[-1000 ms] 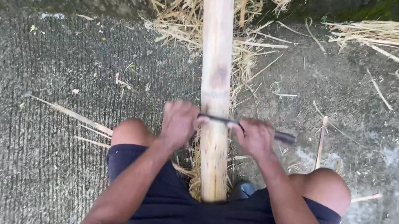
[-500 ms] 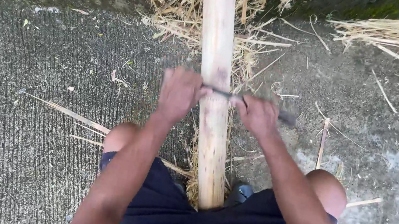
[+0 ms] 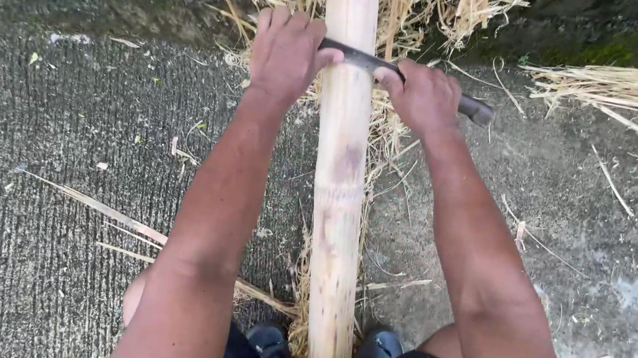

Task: Scraping the outer layer of a bamboo pole using a machete.

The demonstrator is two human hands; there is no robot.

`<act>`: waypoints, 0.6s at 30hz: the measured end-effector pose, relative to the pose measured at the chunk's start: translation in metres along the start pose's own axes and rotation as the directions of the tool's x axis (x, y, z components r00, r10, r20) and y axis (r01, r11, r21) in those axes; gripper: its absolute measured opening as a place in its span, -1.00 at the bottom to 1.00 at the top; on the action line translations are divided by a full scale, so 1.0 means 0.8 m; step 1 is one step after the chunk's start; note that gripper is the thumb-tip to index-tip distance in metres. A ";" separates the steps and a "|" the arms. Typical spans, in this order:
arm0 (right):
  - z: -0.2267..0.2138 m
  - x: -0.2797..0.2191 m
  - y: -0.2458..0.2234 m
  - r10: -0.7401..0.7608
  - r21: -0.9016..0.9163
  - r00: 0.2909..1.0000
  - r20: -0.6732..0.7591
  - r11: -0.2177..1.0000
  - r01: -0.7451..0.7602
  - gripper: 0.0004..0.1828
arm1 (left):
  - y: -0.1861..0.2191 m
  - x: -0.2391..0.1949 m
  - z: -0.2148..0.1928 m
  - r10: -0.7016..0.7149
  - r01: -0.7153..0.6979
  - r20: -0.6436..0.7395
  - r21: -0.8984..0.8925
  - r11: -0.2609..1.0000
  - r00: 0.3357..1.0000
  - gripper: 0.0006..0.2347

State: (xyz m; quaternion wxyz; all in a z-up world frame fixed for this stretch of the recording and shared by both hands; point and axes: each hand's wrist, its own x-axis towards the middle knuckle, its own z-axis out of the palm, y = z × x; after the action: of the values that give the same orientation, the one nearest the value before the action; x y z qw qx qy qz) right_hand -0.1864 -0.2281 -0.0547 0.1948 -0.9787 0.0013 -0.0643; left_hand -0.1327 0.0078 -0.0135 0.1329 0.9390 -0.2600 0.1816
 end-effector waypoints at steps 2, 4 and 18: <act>-0.008 -0.014 -0.008 0.016 0.000 0.999 0.034 1.000 -0.016 -0.45 | 0.010 -0.013 -0.004 -0.022 0.023 0.031 -0.013 1.000 0.999 -0.56; -0.009 -0.022 -0.009 0.023 -0.004 0.999 0.036 1.000 -0.023 -0.41 | 0.011 -0.022 -0.010 -0.031 0.032 0.031 -0.015 0.999 0.999 -0.56; 0.031 -0.183 0.018 -0.305 -0.090 0.950 -0.060 0.950 0.299 -0.40 | 0.062 -0.191 -0.012 -0.076 0.098 0.293 -0.061 0.993 0.953 -0.58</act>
State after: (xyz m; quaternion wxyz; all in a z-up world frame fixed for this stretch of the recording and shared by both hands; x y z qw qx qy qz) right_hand -0.3281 -0.2277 -0.1011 0.1433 -0.9714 -0.1389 -0.1291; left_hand -0.2838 0.0375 -0.0598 0.1363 0.9604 -0.2418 0.0262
